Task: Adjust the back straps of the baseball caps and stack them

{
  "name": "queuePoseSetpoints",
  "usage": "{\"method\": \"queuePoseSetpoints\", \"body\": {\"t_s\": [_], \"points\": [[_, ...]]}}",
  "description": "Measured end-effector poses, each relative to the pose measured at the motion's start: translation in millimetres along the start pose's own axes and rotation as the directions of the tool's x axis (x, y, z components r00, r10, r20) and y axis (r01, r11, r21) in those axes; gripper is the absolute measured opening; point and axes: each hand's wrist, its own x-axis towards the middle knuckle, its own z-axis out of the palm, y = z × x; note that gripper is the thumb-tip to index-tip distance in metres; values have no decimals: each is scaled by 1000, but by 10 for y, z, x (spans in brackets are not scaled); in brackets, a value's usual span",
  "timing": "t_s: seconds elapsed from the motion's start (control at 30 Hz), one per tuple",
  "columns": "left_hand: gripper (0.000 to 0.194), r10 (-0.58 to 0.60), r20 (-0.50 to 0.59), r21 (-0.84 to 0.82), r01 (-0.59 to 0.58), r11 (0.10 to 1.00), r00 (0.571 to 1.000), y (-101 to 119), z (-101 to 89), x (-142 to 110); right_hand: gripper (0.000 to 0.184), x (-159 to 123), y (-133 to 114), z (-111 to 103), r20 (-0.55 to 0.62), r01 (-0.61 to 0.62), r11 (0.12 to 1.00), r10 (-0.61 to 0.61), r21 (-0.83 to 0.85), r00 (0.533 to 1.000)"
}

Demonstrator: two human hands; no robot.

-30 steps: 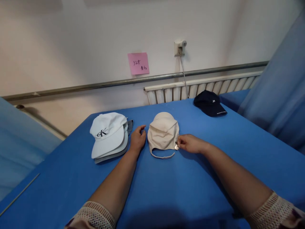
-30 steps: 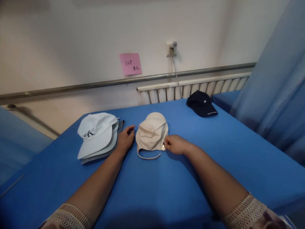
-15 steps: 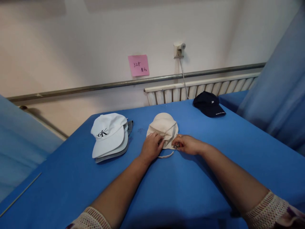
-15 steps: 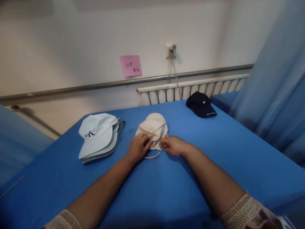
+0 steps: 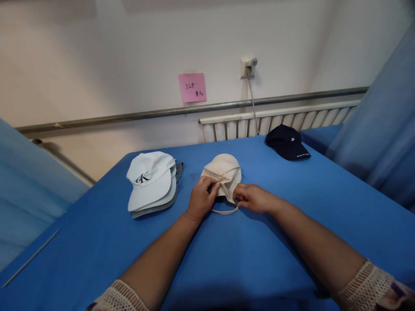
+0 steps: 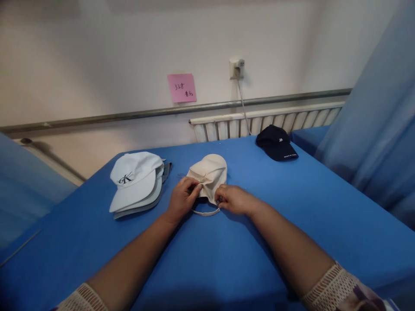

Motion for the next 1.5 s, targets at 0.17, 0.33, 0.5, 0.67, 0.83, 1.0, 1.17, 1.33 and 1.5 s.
{"method": "queuePoseSetpoints", "body": {"t_s": [0.17,0.33,0.5,0.67,0.83,1.0,1.17,1.33,1.5], "points": [[17,-36,-19,-46,35,998,999,2,-127,-8,12,12,52,9,-78,1,1000,1,28,997],[14,13,81,-53,-8,999,997,119,-304,-46,11,19,110,-18,-183,4,1000,-2,11,983],[13,198,526,-41,-208,977,827,246,-335,-130,11,1,145,-14,-143,7,1000,-9,-13,990],[15,187,659,56,-295,954,729,276,-228,-198,10,10,174,17,-108,10,1000,-11,-12,994],[17,166,556,31,-220,975,815,312,-216,-155,12,6,119,-6,-135,25,999,-20,35,991],[18,-38,258,-273,110,956,965,356,-292,-90,11,-1,-18,-12,-271,96,977,-42,192,962],[22,-183,289,-455,303,838,940,342,-273,-67,23,75,-10,162,-243,46,750,156,659,957],[21,-283,277,-475,387,791,918,309,-244,-63,33,139,14,252,-157,17,519,226,854,961],[21,-319,282,-484,421,767,905,315,-248,-67,34,136,-18,226,-164,14,515,247,857,955]]}}
